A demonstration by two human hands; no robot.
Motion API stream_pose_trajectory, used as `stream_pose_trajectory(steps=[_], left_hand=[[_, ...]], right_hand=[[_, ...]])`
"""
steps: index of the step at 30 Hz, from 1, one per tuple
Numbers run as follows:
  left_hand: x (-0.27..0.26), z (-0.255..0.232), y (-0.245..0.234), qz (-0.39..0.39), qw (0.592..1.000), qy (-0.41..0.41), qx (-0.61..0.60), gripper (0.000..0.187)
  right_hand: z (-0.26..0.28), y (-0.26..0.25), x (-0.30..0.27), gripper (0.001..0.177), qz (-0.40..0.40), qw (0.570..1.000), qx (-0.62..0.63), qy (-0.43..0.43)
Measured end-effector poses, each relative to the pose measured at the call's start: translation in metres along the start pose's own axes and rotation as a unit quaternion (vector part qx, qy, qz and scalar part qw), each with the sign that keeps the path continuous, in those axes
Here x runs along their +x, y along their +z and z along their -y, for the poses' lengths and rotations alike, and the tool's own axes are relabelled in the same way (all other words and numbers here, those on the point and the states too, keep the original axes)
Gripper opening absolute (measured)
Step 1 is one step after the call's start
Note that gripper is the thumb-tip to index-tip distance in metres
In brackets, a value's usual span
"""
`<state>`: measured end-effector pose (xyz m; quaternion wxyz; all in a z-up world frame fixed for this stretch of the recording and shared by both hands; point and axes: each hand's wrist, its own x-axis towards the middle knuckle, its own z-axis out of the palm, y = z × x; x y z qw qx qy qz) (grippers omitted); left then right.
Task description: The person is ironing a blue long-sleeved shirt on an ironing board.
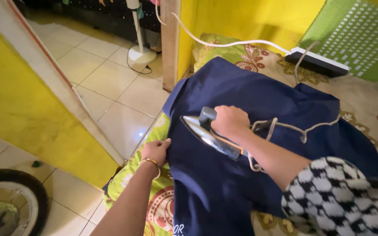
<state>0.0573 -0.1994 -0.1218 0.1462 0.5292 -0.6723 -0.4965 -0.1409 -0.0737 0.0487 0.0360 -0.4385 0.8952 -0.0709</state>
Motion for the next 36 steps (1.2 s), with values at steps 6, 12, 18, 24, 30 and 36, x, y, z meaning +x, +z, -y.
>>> stream_pose_trajectory(steps=[6, 12, 18, 24, 30, 36], left_hand=[[-0.029, -0.011, -0.014, 0.108, 0.977, -0.100, -0.154, 0.043], [-0.038, 0.014, 0.002, 0.175, 0.982, -0.035, -0.065, 0.044], [-0.056, 0.010, -0.007, 0.206, 0.955, -0.130, -0.170, 0.028], [-0.069, 0.009, -0.018, 0.214, 0.939, -0.165, -0.212, 0.022], [-0.073, 0.030, -0.018, 0.202, 0.938, -0.157, -0.233, 0.025], [-0.061, 0.053, -0.009, 0.186, 0.955, -0.099, -0.209, 0.029]], right_hand=[[0.019, 0.001, -0.020, 0.019, -0.013, 1.000, -0.006, -0.024], [0.022, 0.001, -0.005, 0.024, 0.004, 1.000, 0.004, 0.030], [0.030, -0.006, -0.062, 0.025, 0.047, 0.998, -0.015, -0.029], [0.028, 0.006, -0.053, 0.022, 0.006, 0.998, -0.031, -0.054], [0.027, 0.007, -0.052, 0.024, 0.018, 0.998, -0.021, -0.059], [0.032, -0.010, -0.080, 0.025, 0.060, 0.991, -0.051, -0.107]])
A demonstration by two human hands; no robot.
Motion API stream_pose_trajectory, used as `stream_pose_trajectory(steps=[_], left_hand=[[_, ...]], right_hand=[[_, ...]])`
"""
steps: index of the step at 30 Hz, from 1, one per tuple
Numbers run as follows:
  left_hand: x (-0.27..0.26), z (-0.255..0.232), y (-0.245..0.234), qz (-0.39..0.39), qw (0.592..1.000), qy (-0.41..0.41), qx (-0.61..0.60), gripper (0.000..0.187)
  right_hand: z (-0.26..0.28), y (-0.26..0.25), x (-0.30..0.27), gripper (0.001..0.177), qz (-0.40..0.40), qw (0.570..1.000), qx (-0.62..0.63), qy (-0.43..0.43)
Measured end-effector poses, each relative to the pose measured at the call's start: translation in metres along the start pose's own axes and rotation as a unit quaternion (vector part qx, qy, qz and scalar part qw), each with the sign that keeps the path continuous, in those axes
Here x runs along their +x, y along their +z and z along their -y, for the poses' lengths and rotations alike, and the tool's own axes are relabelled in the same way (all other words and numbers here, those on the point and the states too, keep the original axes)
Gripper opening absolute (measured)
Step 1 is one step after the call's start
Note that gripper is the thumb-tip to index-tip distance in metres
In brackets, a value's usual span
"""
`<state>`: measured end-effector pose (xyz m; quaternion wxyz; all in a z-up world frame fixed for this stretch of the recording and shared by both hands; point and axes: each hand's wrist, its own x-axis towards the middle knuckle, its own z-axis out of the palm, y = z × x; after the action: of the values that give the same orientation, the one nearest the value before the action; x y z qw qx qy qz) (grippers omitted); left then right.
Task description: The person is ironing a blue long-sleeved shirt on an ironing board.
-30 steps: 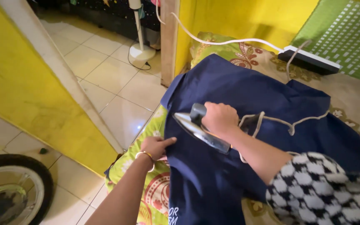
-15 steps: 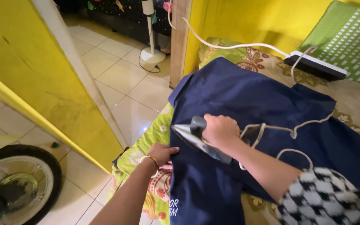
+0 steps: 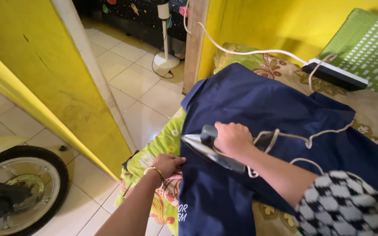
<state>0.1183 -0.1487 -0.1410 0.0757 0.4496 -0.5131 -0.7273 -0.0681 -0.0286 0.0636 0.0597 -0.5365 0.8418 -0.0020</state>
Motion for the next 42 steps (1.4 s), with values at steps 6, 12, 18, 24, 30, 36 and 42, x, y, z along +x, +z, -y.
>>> stream_pose_trajectory(steps=[6, 12, 18, 24, 30, 36, 42], left_hand=[[-0.028, -0.029, 0.007, 0.002, 0.998, -0.052, -0.034, 0.026], [0.004, -0.041, -0.001, 0.009, 0.994, -0.106, -0.028, 0.034], [0.054, -0.057, -0.010, 0.006, 0.996, -0.057, -0.069, 0.038], [0.063, -0.080, 0.014, -0.061, 0.998, 0.016, -0.019, 0.039], [0.059, -0.074, 0.016, -0.187, 0.960, 0.078, 0.195, 0.035], [0.052, -0.074, 0.016, -0.204, 0.956, 0.082, 0.193, 0.036], [0.044, -0.072, 0.017, -0.128, 0.991, 0.041, 0.008, 0.031]], right_hand=[[-0.010, 0.016, 0.034, 0.021, -0.041, 0.998, 0.027, 0.030], [-0.027, 0.012, 0.007, 0.022, -0.049, 0.998, -0.015, -0.043], [-0.064, 0.017, 0.049, 0.020, -0.097, 0.994, 0.006, 0.049], [-0.043, 0.000, 0.066, 0.025, -0.045, 0.991, 0.026, 0.122], [-0.042, 0.019, 0.092, 0.027, -0.056, 0.993, 0.011, 0.107], [-0.028, 0.013, 0.096, 0.026, -0.054, 0.989, 0.048, 0.131], [-0.003, 0.001, 0.065, 0.028, 0.008, 0.993, 0.027, 0.117]])
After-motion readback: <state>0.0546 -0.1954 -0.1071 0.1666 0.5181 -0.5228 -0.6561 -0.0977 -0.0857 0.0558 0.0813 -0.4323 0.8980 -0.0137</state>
